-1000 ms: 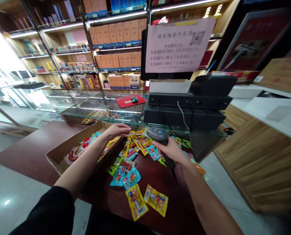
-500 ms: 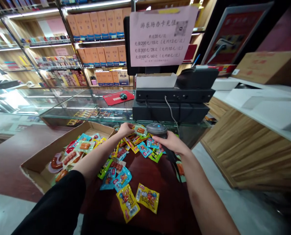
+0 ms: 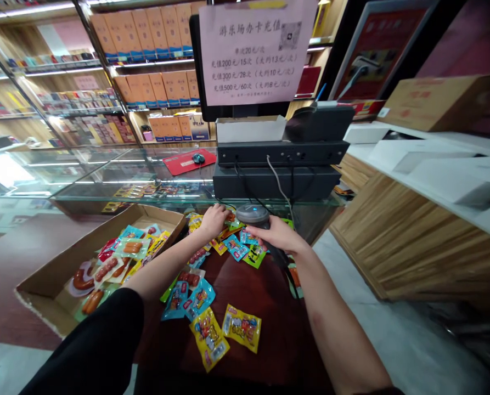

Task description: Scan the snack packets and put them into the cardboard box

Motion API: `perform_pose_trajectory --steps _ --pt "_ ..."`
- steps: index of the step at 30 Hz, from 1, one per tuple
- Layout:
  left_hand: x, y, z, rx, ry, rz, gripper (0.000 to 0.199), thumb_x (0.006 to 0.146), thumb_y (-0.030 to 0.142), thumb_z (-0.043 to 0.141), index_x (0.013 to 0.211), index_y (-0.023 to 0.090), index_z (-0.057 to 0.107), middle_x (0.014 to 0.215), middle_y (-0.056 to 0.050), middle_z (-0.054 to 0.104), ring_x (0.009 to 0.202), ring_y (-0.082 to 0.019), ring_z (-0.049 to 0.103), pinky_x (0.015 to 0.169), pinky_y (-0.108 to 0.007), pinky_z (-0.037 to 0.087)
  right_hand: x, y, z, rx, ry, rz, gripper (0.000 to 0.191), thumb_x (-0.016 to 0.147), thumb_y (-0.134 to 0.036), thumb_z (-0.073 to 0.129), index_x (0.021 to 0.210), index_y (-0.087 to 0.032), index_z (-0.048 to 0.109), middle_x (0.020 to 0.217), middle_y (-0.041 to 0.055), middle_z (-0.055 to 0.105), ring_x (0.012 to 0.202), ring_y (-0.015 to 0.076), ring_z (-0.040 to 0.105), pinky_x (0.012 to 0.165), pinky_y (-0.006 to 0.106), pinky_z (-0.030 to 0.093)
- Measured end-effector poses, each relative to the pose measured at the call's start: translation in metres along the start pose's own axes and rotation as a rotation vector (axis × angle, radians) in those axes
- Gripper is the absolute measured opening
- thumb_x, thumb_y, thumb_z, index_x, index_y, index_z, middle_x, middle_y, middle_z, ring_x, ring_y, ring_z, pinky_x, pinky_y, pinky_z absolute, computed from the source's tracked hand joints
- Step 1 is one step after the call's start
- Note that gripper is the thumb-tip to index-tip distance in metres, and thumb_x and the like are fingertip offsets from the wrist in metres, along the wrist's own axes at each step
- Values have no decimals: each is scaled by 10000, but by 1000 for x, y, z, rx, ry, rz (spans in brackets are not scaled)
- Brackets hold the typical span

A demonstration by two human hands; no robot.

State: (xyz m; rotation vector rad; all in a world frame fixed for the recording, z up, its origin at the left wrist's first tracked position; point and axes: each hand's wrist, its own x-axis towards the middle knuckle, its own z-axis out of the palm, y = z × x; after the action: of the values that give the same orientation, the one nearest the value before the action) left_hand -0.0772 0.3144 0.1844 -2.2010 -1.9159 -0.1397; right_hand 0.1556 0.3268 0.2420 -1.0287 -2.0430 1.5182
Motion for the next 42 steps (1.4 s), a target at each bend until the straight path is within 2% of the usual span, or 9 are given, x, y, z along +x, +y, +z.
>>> perform_pose_trajectory --steps 7,12,16,20,24,28,32,37,42 --pt "-15 -2 2 12 -62 105 272 811 232 576 1031 109 680 1014 -147 664 1058 -290 542 903 -380 446 3 2 5 -1 -27 -4 276 796 -435 690 738 -172 625 543 -3 585 408 112 518 409 249 469" --pt "-33 -21 -6 -214 -61 60 327 865 207 494 1111 164 706 1010 -110 695 980 -227 608 903 -329 464 3 3 15 -66 -28 1 269 795 -430 693 815 -168 635 545 -7 597 419 120 540 407 240 458" --pt "-48 -42 -28 -514 -38 -177 266 838 299 585 990 179 767 941 -75 719 910 -202 644 850 -278 482 0 -4 26 -78 -46 -41 301 778 -415 716 922 -158 652 569 -7 622 423 117 541 395 224 436" --pt "-75 -61 -59 -968 -55 -459 408 755 480 686 985 150 757 844 -48 732 762 -182 654 701 -264 506 -5 -12 42 -46 -80 -95 361 768 -421 730 1013 -170 645 623 3 655 425 122 556 401 234 446" --pt "-104 -83 -82 -1270 -41 -586 525 619 535 797 968 147 731 816 -33 718 685 -133 629 627 -238 503 -12 -20 61 -47 -149 -65 322 793 -444 704 958 -181 617 545 -14 613 412 140 570 399 242 450" --pt "-118 -102 -89 -1439 -65 -683 514 537 460 871 913 146 718 824 -20 701 715 -119 637 691 -260 541 -20 -26 77 -76 -182 -49 282 802 -439 692 880 -187 594 530 -8 611 414 145 581 412 245 452" --pt "-119 -106 -87 -1481 -110 -719 488 528 377 894 913 138 711 827 -16 699 683 -101 637 681 -254 547 -24 -28 86 -76 -180 -42 261 806 -427 688 887 -195 601 528 -11 610 413 142 584 405 236 448" --pt "-118 -103 -83 -1471 -200 -667 474 582 347 872 984 154 713 857 -31 714 668 -100 645 608 -215 523 -25 -28 90 -53 -178 -35 255 782 -397 714 862 -193 583 519 -15 607 399 137 578 384 223 438" --pt "-119 -102 -81 -1464 -202 -623 428 563 354 882 900 149 716 875 -46 715 697 -121 654 607 -231 538 -25 -30 90 -42 -175 -8 255 785 -395 711 865 -192 580 526 -19 608 403 134 579 386 221 448"
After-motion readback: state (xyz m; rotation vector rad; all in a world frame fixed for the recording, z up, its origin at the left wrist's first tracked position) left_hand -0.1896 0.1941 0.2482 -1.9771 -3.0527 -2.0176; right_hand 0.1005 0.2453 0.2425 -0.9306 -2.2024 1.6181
